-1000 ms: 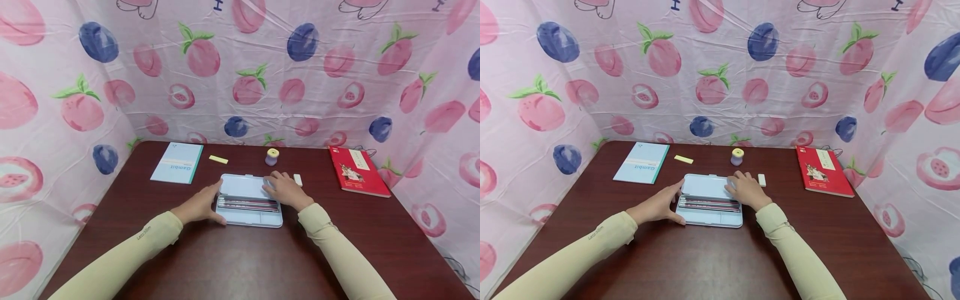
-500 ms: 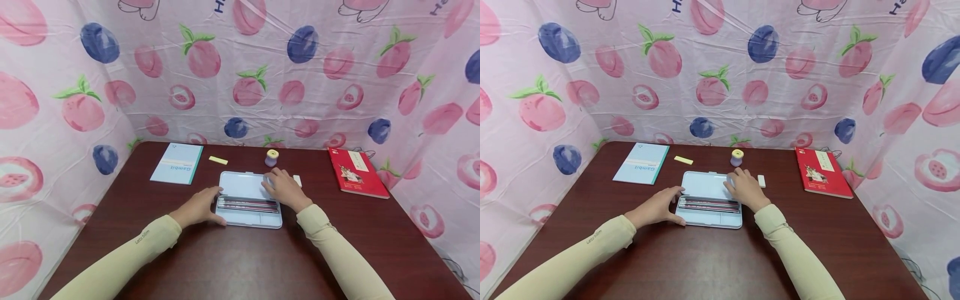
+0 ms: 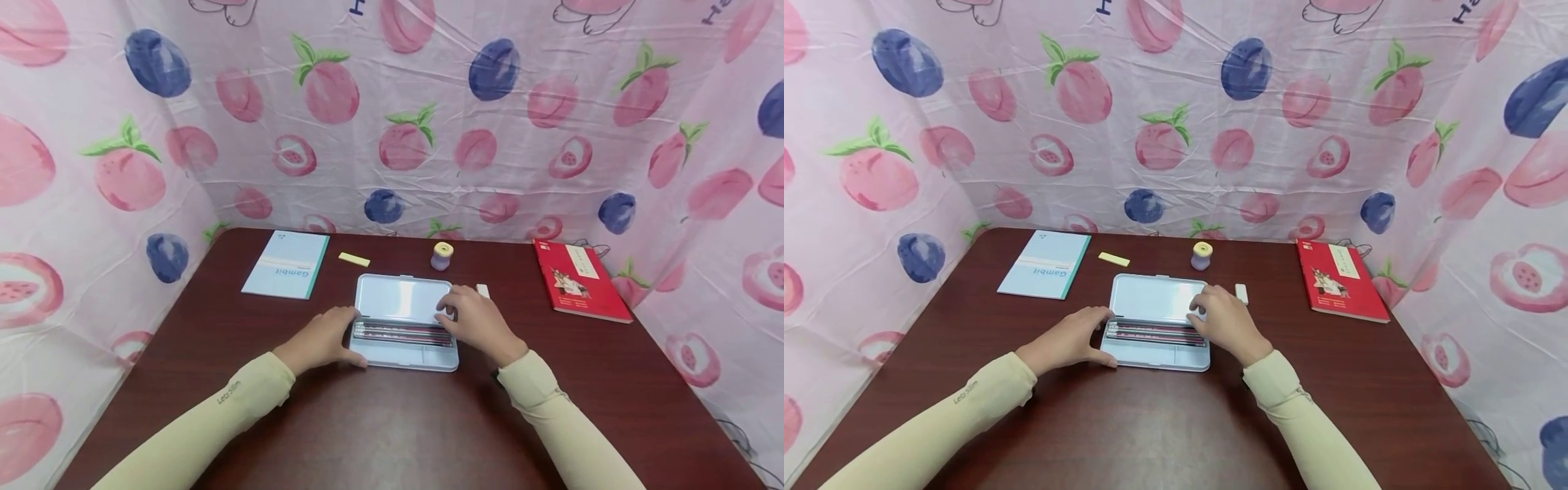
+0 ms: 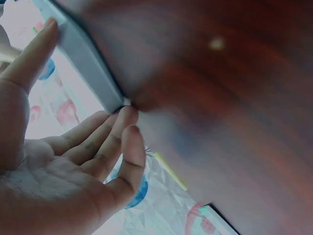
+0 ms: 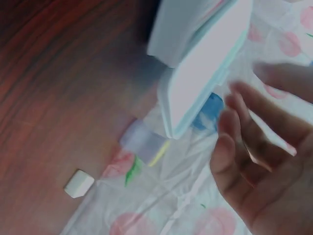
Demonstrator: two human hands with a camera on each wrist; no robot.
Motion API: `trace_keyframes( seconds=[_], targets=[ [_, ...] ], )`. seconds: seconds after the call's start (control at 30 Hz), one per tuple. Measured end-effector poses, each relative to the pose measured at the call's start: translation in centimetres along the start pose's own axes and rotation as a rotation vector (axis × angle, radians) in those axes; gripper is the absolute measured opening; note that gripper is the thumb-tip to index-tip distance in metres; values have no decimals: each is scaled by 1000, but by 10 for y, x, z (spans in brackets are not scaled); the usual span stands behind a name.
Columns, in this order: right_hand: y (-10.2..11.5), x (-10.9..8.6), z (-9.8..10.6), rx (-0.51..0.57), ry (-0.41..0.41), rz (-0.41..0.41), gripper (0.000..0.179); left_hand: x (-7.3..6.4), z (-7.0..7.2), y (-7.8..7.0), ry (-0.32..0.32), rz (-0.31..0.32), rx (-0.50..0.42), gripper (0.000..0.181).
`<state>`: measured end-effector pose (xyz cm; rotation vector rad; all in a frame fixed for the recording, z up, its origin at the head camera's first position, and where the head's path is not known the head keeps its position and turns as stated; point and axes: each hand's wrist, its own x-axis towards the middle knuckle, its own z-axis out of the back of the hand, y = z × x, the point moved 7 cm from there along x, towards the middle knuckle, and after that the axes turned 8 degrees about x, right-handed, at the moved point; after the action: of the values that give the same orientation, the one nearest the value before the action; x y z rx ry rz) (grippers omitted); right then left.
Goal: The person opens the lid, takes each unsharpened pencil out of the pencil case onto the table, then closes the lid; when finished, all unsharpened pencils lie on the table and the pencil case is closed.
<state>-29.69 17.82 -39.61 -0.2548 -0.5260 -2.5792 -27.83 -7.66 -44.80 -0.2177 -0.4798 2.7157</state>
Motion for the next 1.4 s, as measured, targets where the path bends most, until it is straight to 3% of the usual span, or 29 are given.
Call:
trace_keyframes(
  seconds=[0.23, 0.5, 1.4],
  targets=[
    [4, -10, -7, 20, 193, 2, 7, 2, 1, -2, 33, -10, 27, 98],
    [2, -9, -18, 13, 264, -31, 6, -1, 2, 6, 33, -3, -5, 97],
    [-6, -11, -24, -15, 300, -58, 8, 4, 5, -3, 23, -32, -4, 96]
  ],
)
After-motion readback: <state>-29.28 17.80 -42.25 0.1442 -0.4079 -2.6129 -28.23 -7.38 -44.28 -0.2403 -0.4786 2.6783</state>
